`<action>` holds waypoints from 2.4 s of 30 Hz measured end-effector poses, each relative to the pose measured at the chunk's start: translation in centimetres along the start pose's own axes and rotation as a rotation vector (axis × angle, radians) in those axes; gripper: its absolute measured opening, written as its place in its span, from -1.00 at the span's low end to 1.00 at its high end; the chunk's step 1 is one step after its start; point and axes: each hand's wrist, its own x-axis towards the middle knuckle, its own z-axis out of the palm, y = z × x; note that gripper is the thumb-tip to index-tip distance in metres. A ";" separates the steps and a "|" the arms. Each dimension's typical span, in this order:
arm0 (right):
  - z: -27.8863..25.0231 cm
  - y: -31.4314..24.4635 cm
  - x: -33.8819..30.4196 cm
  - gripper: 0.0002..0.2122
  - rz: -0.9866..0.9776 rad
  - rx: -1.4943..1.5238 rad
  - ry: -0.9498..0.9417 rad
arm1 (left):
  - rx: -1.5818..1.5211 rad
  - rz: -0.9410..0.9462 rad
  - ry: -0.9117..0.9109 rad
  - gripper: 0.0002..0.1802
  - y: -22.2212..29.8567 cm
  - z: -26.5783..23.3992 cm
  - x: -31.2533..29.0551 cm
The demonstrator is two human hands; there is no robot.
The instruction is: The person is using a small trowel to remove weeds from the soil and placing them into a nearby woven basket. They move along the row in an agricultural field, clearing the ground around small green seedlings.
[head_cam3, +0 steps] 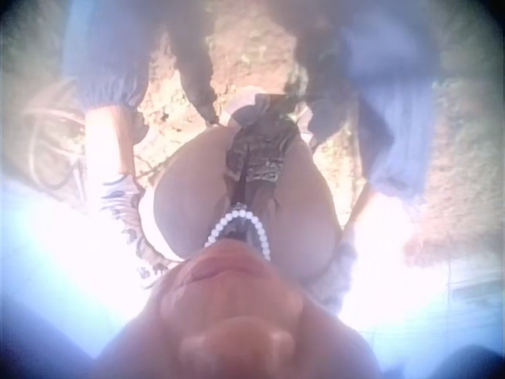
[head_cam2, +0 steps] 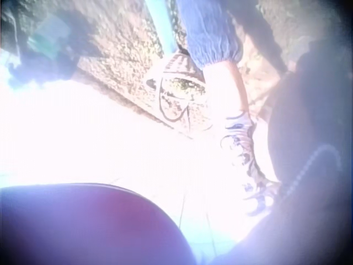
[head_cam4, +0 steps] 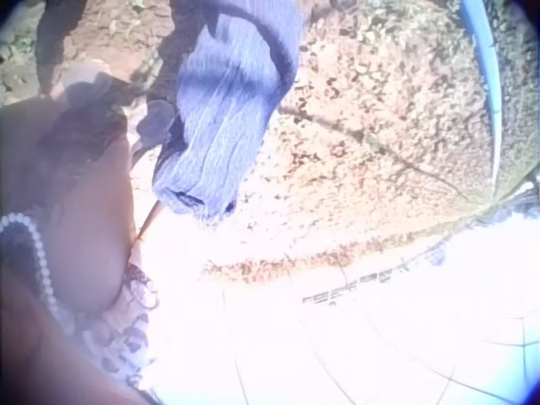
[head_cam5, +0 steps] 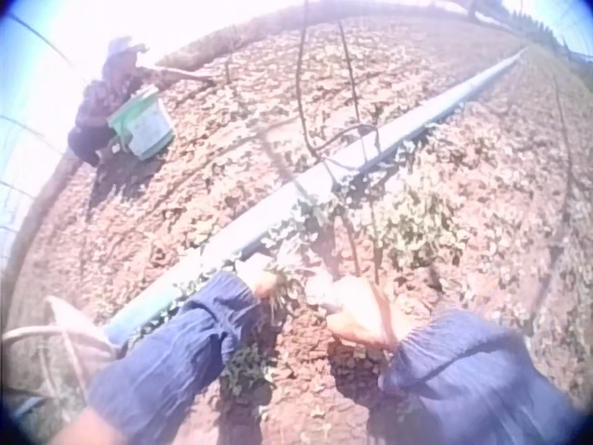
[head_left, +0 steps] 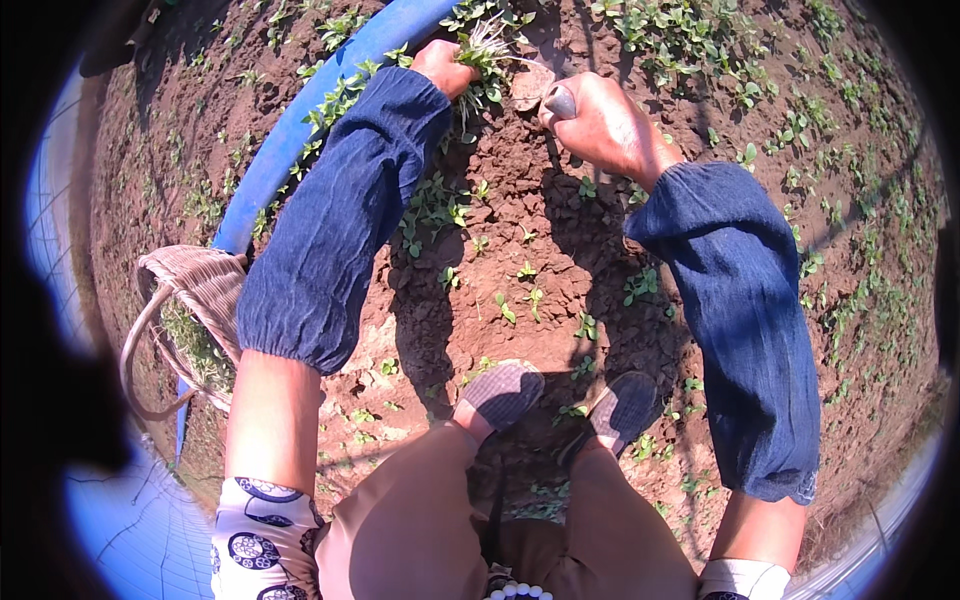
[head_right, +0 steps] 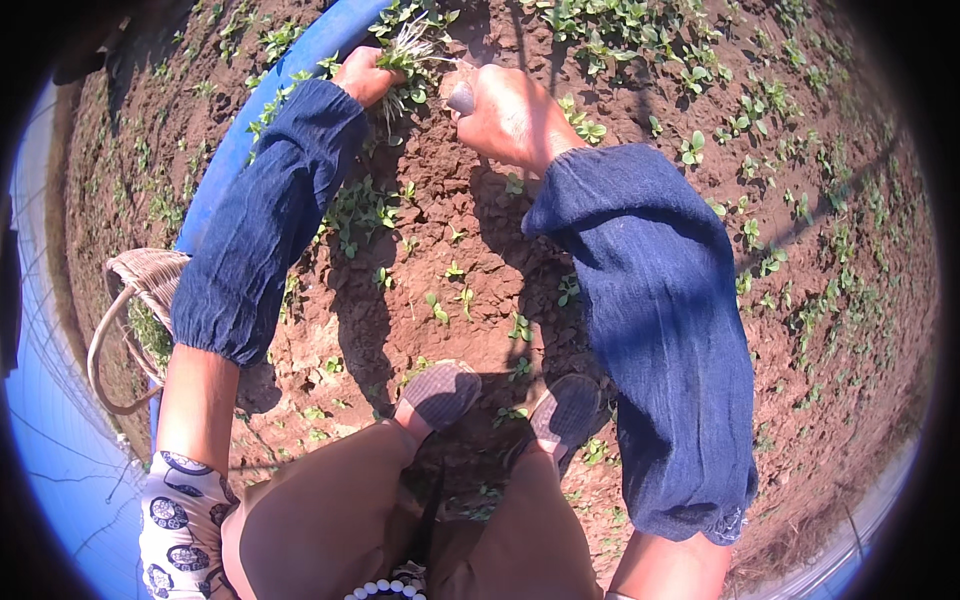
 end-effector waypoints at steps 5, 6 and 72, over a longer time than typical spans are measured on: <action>0.4 2.1 -1.8 -0.92 -0.094 0.103 0.022 | -0.053 -0.011 0.010 -0.71 0.3 0.0 -0.4; 0.8 2.5 -1.7 -0.93 -0.137 0.120 0.039 | -0.069 -0.027 -0.001 -0.72 0.2 -0.1 -0.4; -0.8 -0.2 -0.1 -0.82 -0.007 0.034 0.014 | -0.488 -0.156 0.138 -0.71 -1.2 2.3 -3.6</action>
